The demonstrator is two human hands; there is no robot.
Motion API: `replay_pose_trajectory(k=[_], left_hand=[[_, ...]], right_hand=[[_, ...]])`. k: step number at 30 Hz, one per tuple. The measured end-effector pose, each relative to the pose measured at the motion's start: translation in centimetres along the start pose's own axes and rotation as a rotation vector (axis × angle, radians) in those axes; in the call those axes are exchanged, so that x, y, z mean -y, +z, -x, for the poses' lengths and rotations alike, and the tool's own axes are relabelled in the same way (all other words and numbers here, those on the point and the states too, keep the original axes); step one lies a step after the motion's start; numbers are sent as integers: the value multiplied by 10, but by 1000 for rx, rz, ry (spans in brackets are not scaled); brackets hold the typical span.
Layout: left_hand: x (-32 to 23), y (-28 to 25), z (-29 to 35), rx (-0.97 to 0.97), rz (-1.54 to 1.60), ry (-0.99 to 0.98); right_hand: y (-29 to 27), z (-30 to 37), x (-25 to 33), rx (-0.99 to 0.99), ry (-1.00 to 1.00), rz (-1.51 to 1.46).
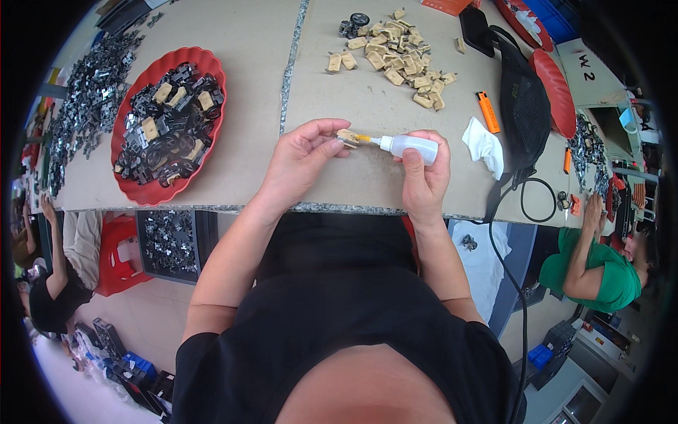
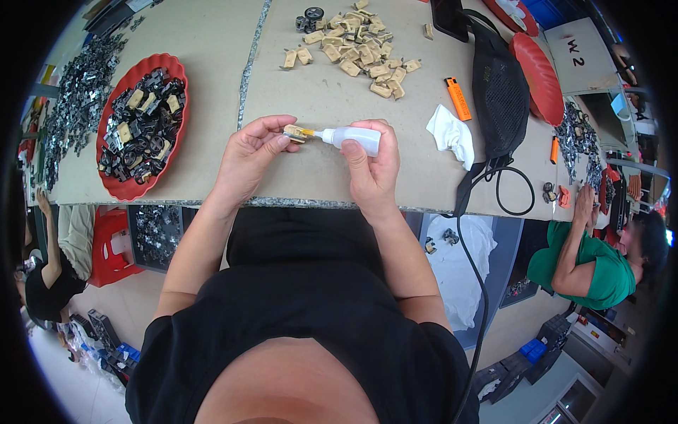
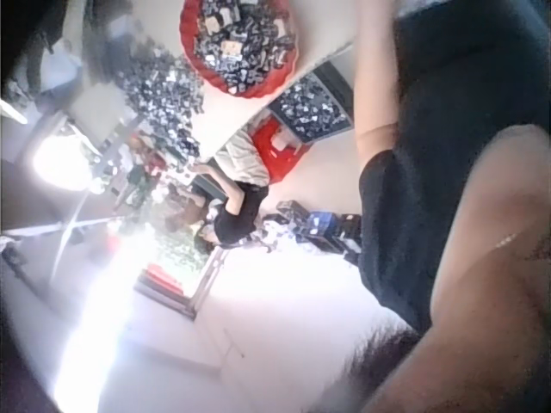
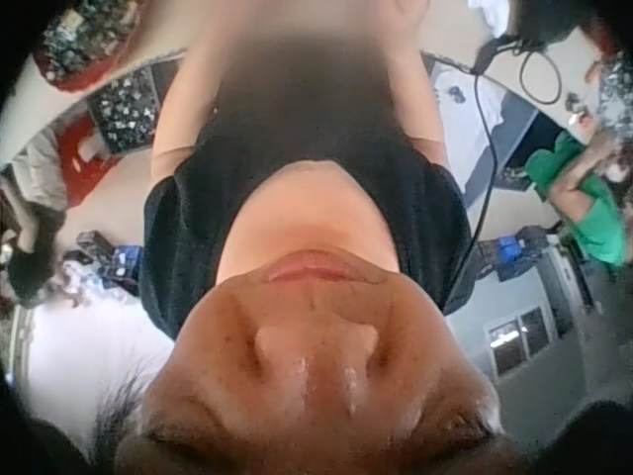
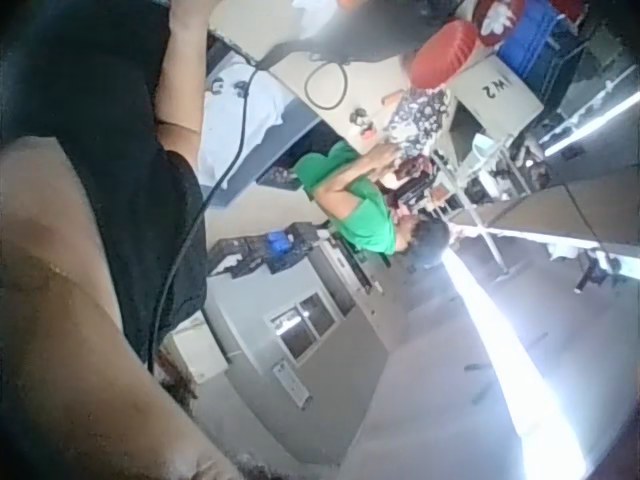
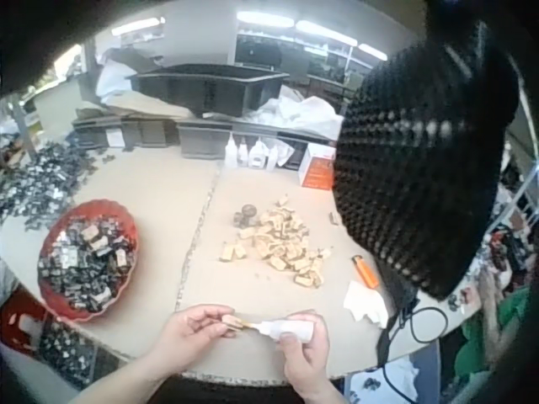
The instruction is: Glue and assemble small electronic or mechanical components onto a plastic base.
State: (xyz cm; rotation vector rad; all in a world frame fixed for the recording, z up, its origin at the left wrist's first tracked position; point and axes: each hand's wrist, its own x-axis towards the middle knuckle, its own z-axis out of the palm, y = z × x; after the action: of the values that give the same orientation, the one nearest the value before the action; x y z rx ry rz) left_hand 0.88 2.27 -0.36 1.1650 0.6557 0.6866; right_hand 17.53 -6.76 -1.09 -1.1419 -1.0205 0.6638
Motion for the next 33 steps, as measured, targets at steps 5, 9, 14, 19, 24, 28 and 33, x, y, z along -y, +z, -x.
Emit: replay_pose_trajectory(k=[5, 9, 14, 19, 24, 28, 33], left_hand=[[-1, 1, 0, 0, 15, -4], [0, 1, 0, 1, 16, -1], [-3, 2, 0, -4, -11, -8], [-1, 1, 0, -1, 8, -10], [-2, 2, 0, -6, 12, -8], [-2, 1, -1, -3, 19, -13], [-2, 1, -1, -4, 8, -15]], right_hand=[[-1, 0, -1, 10, -22, 50], [-2, 0, -2, 15, -41, 70], [-3, 0, -3, 26, -47, 97], [3, -1, 1, -2, -25, 39], [1, 1, 2, 12, -59, 87], [2, 0, 0, 11, -98, 128], [2, -1, 2, 13, -109, 149]])
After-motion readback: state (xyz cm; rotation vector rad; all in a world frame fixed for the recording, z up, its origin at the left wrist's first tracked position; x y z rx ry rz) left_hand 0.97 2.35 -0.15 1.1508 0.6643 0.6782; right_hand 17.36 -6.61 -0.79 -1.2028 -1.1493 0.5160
